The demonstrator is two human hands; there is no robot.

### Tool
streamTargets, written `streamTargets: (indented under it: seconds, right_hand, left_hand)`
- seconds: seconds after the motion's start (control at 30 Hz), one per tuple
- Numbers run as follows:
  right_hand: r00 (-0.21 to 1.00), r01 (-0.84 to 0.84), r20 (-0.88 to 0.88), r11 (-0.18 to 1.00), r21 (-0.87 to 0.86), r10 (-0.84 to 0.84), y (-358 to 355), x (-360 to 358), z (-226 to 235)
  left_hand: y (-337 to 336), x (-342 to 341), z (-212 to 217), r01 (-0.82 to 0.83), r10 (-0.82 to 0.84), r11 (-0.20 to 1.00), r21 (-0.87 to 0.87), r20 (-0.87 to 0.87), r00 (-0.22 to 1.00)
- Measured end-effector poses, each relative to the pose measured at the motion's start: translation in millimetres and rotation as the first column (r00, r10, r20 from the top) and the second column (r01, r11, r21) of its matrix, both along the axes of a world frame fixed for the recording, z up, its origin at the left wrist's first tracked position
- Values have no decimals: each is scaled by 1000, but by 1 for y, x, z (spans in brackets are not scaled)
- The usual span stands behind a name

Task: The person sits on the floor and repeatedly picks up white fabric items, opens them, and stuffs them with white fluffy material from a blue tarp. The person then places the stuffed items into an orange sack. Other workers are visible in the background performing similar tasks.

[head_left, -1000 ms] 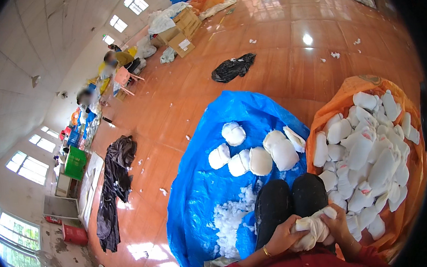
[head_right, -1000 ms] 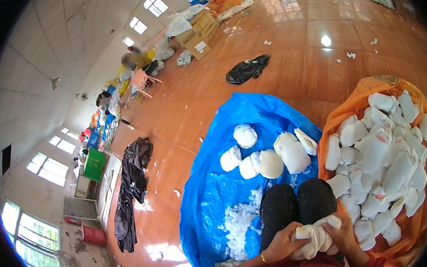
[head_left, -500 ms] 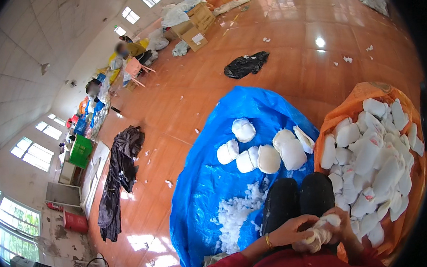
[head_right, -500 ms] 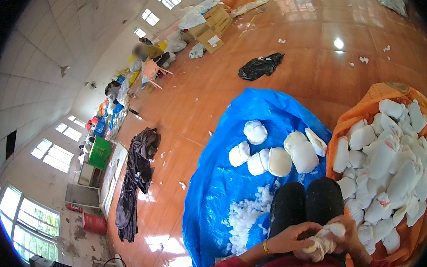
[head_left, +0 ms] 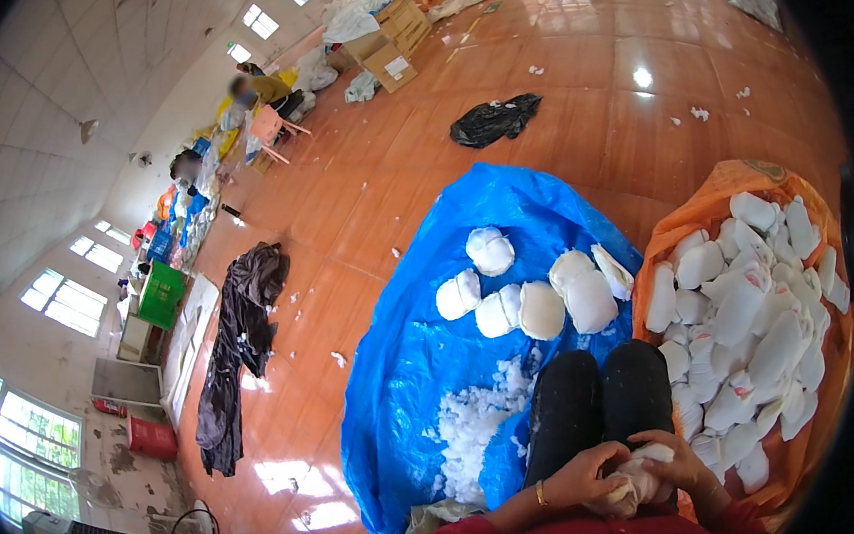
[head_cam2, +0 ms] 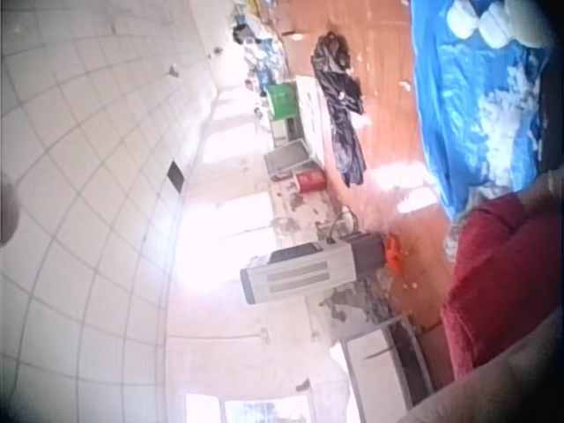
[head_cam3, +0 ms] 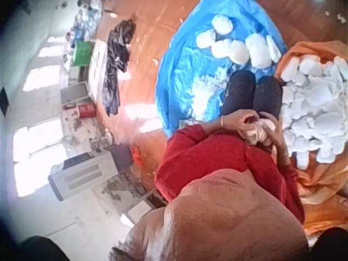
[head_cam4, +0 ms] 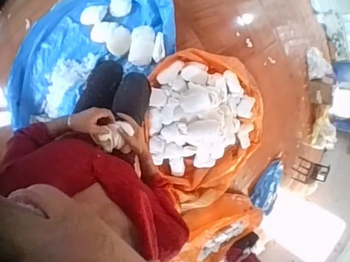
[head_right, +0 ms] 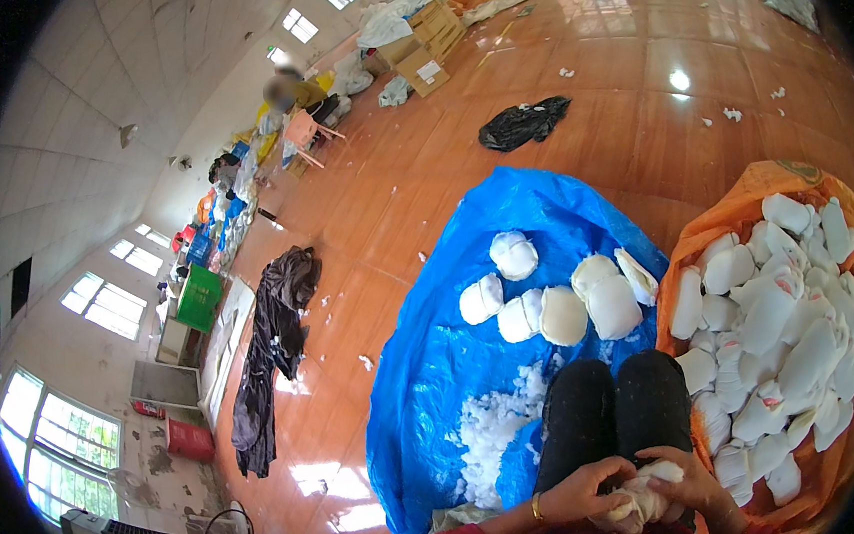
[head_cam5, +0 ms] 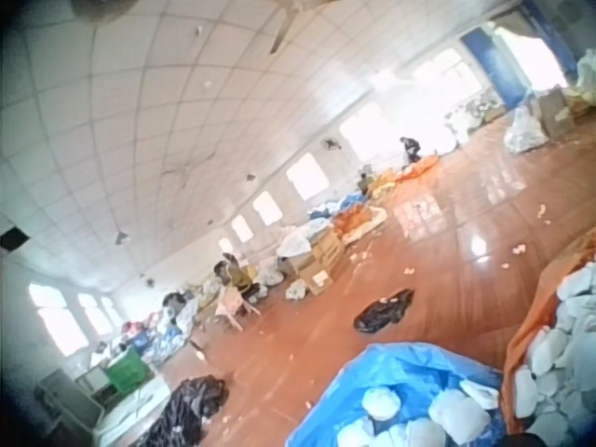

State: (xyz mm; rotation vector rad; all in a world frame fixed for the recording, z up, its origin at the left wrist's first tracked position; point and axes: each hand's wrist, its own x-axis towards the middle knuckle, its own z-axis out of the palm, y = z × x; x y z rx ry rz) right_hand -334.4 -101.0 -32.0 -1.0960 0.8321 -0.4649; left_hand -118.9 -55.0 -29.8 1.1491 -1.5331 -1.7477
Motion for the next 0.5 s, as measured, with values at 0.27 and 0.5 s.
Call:
streamTargets:
  seconds: [0.27,0.5]
  right_hand:
    - [988,149,-53,982,112,-144,7,14,-20]
    - [905,1,-417,980,-199,-85,0,26,-6]
  left_hand:
    - [-6,4,2,258,-42,752,-607,346,937]
    - [6,-5,-17,263,1,715,-648,377,926]
